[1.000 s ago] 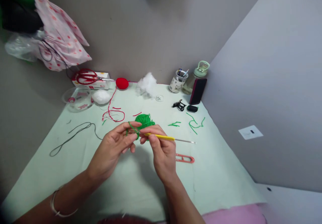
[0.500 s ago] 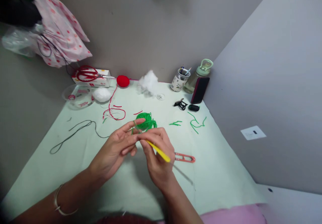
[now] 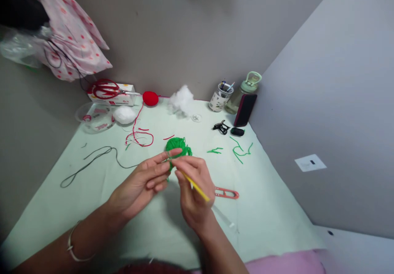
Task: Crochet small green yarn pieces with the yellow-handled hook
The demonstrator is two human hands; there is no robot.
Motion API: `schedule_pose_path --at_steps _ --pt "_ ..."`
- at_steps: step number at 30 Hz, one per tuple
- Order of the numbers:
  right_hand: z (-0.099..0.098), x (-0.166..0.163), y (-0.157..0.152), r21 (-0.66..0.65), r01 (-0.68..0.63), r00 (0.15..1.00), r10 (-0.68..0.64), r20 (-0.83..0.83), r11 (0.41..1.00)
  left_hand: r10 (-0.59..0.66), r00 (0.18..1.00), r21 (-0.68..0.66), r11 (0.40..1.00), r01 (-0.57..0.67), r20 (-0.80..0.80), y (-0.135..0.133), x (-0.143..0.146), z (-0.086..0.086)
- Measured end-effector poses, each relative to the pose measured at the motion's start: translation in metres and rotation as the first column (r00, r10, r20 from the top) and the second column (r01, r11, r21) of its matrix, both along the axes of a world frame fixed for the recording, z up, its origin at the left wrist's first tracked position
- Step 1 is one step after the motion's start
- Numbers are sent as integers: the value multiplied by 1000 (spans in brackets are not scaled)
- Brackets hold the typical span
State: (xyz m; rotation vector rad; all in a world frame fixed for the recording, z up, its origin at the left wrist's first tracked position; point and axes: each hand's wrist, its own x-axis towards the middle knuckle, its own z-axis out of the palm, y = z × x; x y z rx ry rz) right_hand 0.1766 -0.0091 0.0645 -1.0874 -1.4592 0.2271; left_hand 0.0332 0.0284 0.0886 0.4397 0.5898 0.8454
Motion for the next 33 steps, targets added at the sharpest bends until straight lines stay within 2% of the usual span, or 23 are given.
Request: schedule_pose_path --at_steps 2,5,7,9,11,12,15,19,21,24,33 --pt "6 7 3 -47 -83 983 74 -167 995 10 1000 6 1000 -10 5 4 -4 1" --pt "11 11 7 -87 -204 910 156 -384 975 45 998 72 996 -43 -36 6 -7 1" --pt "11 8 6 -128 -209 929 156 -335 970 102 990 146 985 -87 -98 3 -4 2" --pt "7 2 4 -118 -93 990 79 -117 989 158 977 198 972 -128 -142 -2 0 2" --pt "3 -1 1 -35 34 996 -32 78 999 130 982 172 979 -107 -133 -4 4 1" --pt "2 -2 0 2 63 992 -63 109 998 83 990 136 988 -67 -111 -5 4 0" --pt "5 4 1 -38 36 997 -38 -62 999 -8 999 45 999 9 -44 -1 1 -1" --pt "12 11 7 -103 -174 914 122 -388 979 75 994 124 990 -64 -85 3 -3 0" --pt "11 11 9 -110 -257 891 192 -411 960 80 986 206 977 -49 -147 2 -3 -1" --pt "7 9 10 -142 -304 887 225 -403 942 72 971 274 962 -7 -227 0 -1 -2" --pt "2 11 11 -195 -370 821 221 -526 909 103 966 302 953 -27 -238 0 -1 -4"
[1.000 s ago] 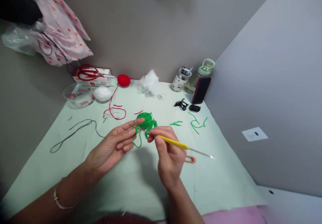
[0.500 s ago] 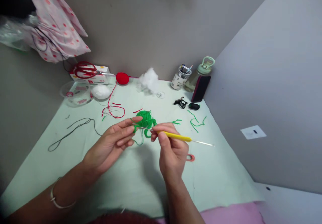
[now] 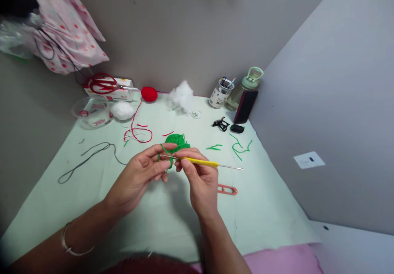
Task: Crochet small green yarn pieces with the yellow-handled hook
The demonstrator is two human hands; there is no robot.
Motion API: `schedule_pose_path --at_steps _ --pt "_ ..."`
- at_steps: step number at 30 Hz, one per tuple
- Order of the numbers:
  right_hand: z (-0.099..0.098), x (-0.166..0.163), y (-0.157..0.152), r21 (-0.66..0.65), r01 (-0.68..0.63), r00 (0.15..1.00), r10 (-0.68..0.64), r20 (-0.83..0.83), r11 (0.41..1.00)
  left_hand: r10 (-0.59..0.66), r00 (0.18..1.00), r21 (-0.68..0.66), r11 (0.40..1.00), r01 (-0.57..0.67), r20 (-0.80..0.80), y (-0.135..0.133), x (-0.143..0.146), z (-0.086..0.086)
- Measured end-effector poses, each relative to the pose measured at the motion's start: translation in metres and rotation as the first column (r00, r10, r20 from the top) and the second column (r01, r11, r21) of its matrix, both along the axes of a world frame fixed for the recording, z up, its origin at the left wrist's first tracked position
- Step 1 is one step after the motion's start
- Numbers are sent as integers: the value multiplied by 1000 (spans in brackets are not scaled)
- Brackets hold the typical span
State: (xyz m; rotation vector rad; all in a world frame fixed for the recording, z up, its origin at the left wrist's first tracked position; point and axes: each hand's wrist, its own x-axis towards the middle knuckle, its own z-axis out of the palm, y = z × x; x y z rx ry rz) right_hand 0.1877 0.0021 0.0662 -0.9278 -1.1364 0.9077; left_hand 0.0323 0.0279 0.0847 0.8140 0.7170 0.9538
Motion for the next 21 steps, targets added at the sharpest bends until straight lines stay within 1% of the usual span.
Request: schedule_pose_path --at_steps 3,6,9,12,17,21 --pt "-1 -1 0 -19 3 1000 -3 -24 1000 12 999 18 1000 -11 -32 1 1 -4" --pt "-2 -2 0 -49 12 998 -15 -61 999 24 999 36 999 -23 -25 2 2 -8" --pt "1 -3 0 -85 -36 993 26 -119 996 32 999 48 998 -31 -16 3 3 -11" --pt "4 -4 1 -90 -65 985 49 -165 994 35 999 72 997 -33 -21 3 2 -13" --pt "3 -4 0 -83 -13 989 0 -146 996 47 997 92 995 -42 -53 2 2 -13" --pt "-1 -3 -2 -134 5 990 -24 -139 991 52 998 83 995 -49 -40 2 3 -13"
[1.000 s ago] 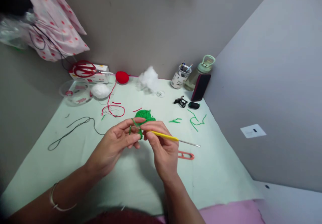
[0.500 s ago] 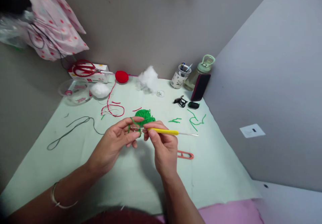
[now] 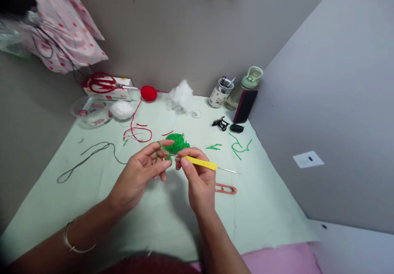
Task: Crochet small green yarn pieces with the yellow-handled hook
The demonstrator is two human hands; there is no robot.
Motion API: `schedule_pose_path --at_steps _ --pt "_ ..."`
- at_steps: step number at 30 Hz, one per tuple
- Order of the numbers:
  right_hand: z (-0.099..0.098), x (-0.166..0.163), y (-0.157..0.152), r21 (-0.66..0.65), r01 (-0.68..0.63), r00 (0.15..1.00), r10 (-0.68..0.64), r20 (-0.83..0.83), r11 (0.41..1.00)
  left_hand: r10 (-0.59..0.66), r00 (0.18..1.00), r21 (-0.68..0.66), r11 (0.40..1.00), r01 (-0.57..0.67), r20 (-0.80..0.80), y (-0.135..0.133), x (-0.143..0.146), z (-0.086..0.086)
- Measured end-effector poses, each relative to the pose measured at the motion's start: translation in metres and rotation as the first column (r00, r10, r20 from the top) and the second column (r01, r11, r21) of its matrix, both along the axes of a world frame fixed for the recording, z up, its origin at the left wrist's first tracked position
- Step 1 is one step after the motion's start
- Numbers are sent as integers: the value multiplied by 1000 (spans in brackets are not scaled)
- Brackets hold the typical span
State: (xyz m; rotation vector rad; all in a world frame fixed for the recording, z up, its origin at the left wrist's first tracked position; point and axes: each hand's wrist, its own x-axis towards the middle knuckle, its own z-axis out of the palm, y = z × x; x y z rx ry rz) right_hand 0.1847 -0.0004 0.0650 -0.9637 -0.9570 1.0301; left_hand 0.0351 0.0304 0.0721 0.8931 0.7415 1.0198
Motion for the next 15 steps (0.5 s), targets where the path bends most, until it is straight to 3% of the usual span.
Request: schedule_pose_path --at_steps 9,15 --pt "-4 -1 0 142 -26 983 -1 186 990 -28 999 -6 1000 28 17 -1 1 -4" --pt "-3 -1 1 145 -8 992 -10 123 989 -24 1000 11 1000 24 -3 0 -1 -4"
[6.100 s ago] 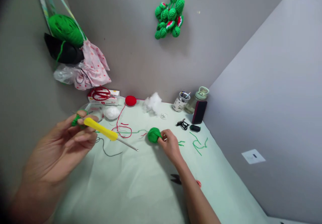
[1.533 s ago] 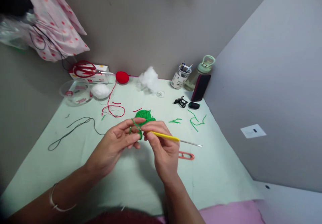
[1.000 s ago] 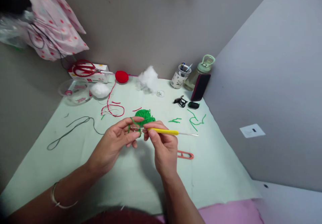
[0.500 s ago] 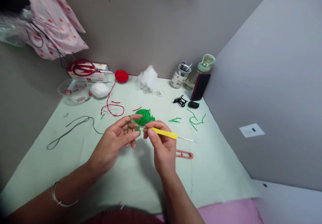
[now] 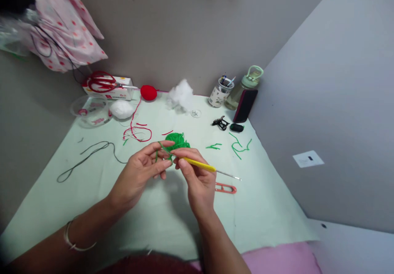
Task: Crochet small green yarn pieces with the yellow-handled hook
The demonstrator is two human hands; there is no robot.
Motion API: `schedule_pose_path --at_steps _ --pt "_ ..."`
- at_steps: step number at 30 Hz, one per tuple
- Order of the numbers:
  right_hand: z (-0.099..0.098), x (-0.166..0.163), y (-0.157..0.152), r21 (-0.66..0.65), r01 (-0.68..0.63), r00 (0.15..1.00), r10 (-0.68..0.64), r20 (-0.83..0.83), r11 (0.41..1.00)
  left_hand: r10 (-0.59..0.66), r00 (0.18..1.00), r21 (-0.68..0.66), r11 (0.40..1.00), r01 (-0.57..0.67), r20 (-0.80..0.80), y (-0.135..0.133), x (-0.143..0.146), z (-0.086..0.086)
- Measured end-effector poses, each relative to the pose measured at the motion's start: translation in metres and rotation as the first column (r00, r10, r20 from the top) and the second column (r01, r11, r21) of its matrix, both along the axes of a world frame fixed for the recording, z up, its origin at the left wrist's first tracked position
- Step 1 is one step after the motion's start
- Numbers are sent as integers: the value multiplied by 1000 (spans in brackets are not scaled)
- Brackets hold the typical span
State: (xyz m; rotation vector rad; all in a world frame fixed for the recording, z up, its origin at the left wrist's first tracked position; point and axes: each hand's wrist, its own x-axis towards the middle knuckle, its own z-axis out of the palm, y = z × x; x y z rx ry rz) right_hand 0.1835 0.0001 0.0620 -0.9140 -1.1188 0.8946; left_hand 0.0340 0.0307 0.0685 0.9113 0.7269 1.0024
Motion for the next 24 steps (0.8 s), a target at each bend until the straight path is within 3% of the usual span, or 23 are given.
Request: schedule_pose_path --at_steps 6,11,16,18,22,24 --pt "4 0 2 -34 -45 984 39 -175 998 18 1000 2 1000 -18 -12 2 -2 3" --pt "5 1 2 -30 -39 989 35 -147 999 13 1000 7 1000 -13 -16 1 -2 4" --pt "4 0 -1 -6 17 1000 -17 -14 1000 20 1000 -9 1000 -20 -15 -1 0 7" --pt "1 0 -4 50 85 986 -92 140 995 23 1000 -26 999 -23 -3 -2 1 8" --pt "-5 -6 -12 281 186 786 -314 533 942 21 998 -98 995 -15 61 -5 4 6" --pt "-6 -9 -14 361 207 751 -384 538 910 -6 993 -167 986 27 121 -6 5 6"
